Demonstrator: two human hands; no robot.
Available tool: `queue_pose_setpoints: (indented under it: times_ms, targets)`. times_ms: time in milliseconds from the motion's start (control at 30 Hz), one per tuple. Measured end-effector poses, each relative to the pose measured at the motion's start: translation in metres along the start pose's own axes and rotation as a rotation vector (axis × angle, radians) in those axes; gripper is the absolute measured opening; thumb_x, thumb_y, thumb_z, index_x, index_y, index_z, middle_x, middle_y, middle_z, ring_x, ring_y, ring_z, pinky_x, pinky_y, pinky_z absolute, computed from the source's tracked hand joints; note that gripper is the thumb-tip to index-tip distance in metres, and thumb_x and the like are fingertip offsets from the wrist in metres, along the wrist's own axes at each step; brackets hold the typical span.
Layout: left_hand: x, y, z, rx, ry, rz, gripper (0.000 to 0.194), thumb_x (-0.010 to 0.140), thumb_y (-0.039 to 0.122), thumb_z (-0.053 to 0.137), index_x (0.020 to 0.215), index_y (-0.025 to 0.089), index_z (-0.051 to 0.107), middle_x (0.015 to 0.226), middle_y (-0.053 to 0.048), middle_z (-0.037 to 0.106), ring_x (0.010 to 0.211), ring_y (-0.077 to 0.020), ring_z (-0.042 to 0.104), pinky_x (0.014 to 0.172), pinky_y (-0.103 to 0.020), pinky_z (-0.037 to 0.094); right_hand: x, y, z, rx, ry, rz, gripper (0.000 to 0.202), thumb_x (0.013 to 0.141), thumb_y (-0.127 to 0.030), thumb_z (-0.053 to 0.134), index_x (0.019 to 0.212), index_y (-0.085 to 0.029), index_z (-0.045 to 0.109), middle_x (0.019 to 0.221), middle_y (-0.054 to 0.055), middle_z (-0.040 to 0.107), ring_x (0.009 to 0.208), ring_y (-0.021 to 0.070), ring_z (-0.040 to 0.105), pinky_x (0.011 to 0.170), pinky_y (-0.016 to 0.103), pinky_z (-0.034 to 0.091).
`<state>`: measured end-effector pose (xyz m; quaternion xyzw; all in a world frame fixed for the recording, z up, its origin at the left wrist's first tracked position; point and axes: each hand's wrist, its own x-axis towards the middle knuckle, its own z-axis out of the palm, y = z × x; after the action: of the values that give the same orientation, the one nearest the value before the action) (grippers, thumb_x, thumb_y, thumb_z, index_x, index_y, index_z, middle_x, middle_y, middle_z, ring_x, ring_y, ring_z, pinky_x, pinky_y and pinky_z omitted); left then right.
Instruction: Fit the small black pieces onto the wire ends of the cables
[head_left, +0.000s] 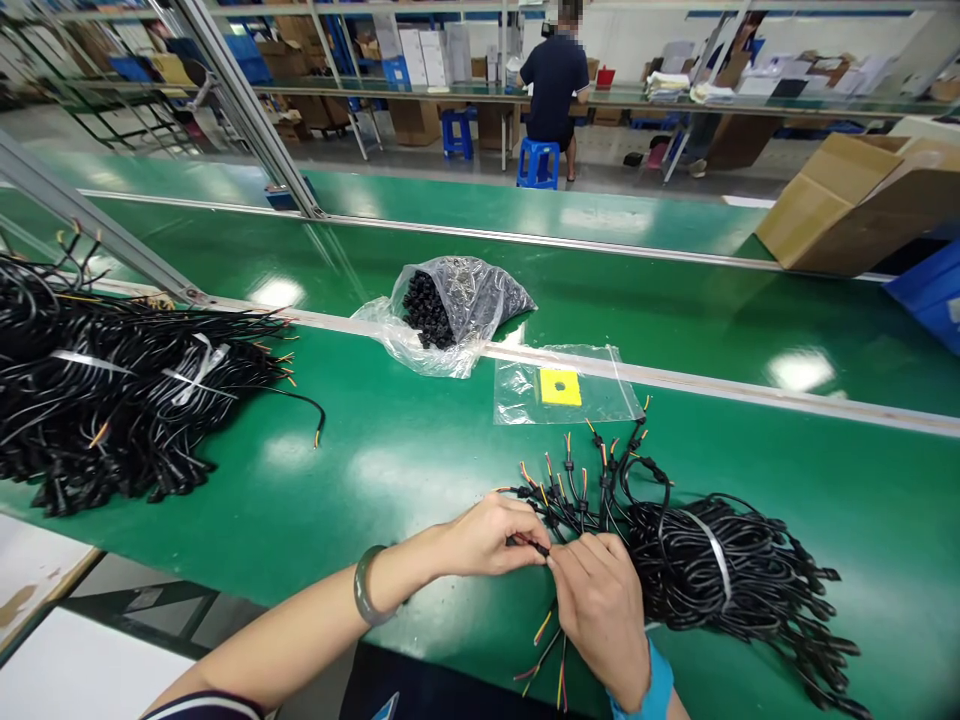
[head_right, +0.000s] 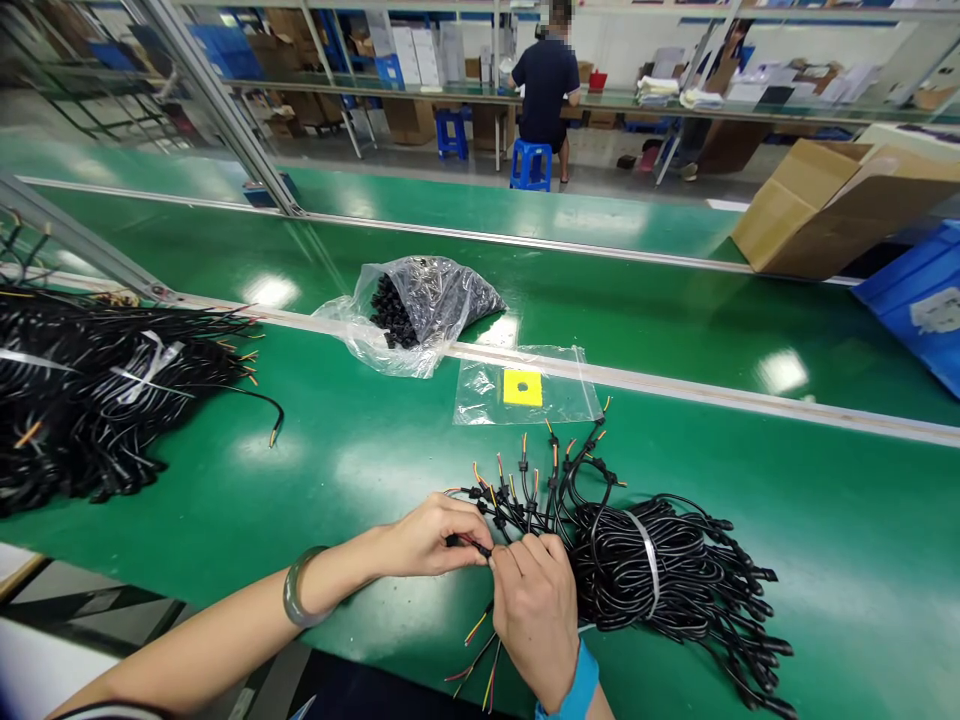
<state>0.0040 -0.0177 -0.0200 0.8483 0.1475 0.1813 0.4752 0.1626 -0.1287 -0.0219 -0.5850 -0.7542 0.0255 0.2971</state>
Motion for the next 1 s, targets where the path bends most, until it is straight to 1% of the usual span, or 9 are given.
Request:
queue_pose_setpoints:
  times_ms: [133,200,300,367,500,767,833,933,1000]
  targets:
    - [0.003,0.004,-0.003,-0.092,0.058,-0.076,0.014,0.079,0.025,0.067,0.087,0.014,0.069,0.079,-0.006,0.070,0.069,-0.0130,0.065,0.068,-0.022,0.054,0.001,0.001,0.001,0.040,0.082,0.016,0.019,0.092,-0.012,0.046,0.080,-0.016,0.060,0.066,0.002,0.057,0.064,0.0139,0.047,0.065,0.031,0.029]
    - [0.003,0.005,-0.004,-0.241,0.103,-0.152,0.025,0.074,0.027,0.072,0.095,0.014,0.068,0.084,-0.007,0.070,0.075,-0.0144,0.067,0.072,-0.024,0.057,0.002,0.001,0.000,0.055,0.124,0.036,0.015,0.091,-0.012,0.049,0.084,-0.016,0.061,0.067,0.001,0.059,0.064,0.0131,0.049,0.066,0.031,0.031]
    - [0.003,0.001,-0.004,-0.480,0.118,-0.269,0.051,0.063,0.027,0.081,0.108,0.012,0.062,0.090,-0.009,0.070,0.078,-0.0172,0.069,0.074,-0.029,0.059,0.003,0.000,-0.001,0.051,0.154,0.051,0.012,0.090,-0.012,0.052,0.086,-0.016,0.062,0.067,0.001,0.059,0.064,0.0125,0.051,0.066,0.031,0.033]
    - [0.003,-0.003,-0.003,-0.529,0.113,-0.321,0.048,0.062,0.027,0.082,0.104,0.011,0.065,0.087,-0.010,0.071,0.076,-0.0179,0.070,0.072,-0.029,0.059,0.003,0.000,-0.002,0.051,0.161,0.044,0.011,0.090,-0.012,0.052,0.087,-0.017,0.062,0.068,0.001,0.060,0.064,0.0123,0.051,0.067,0.031,0.034]
    - [0.003,-0.004,-0.003,-0.468,0.112,-0.331,0.027,0.070,0.028,0.075,0.088,0.009,0.070,0.076,-0.009,0.072,0.073,-0.0185,0.071,0.070,-0.026,0.058,0.002,0.000,-0.003,0.053,0.162,0.023,0.012,0.090,-0.012,0.052,0.088,-0.017,0.063,0.068,0.001,0.060,0.065,0.0125,0.053,0.067,0.031,0.035]
    - [0.006,0.009,-0.006,-0.258,0.142,-0.205,0.017,0.075,0.020,0.067,0.087,0.010,0.071,0.079,-0.007,0.070,0.066,-0.0132,0.068,0.065,-0.021,0.056,0.004,0.000,-0.001,0.007,0.141,0.020,0.016,0.092,-0.012,0.048,0.091,-0.016,0.064,0.067,0.002,0.060,0.063,0.0132,0.053,0.064,0.031,0.036]
    - [0.006,0.009,-0.006,-0.195,0.159,-0.185,0.016,0.076,0.020,0.065,0.087,0.011,0.070,0.078,-0.006,0.069,0.064,-0.0114,0.066,0.063,-0.019,0.055,0.005,0.000,-0.005,0.005,0.137,0.028,0.017,0.093,-0.014,0.048,0.100,-0.016,0.063,0.076,0.004,0.064,0.068,0.0147,0.057,0.066,0.032,0.040]
    - [0.006,0.007,-0.008,-0.068,0.163,-0.152,0.015,0.078,0.018,0.060,0.088,0.012,0.068,0.079,-0.004,0.068,0.062,-0.0097,0.063,0.058,-0.017,0.053,0.002,0.001,-0.020,0.029,0.170,0.056,0.030,0.094,-0.014,0.044,0.121,-0.018,0.055,0.101,0.009,0.067,0.087,0.0181,0.062,0.073,0.034,0.048]
    - [0.005,0.005,-0.009,0.057,0.153,-0.108,0.015,0.080,0.017,0.057,0.090,0.014,0.067,0.083,-0.005,0.067,0.064,-0.0098,0.062,0.057,-0.017,0.051,-0.002,0.003,-0.033,0.022,0.207,0.061,0.032,0.093,-0.014,0.044,0.123,-0.019,0.053,0.108,0.009,0.065,0.095,0.0193,0.062,0.079,0.034,0.050]
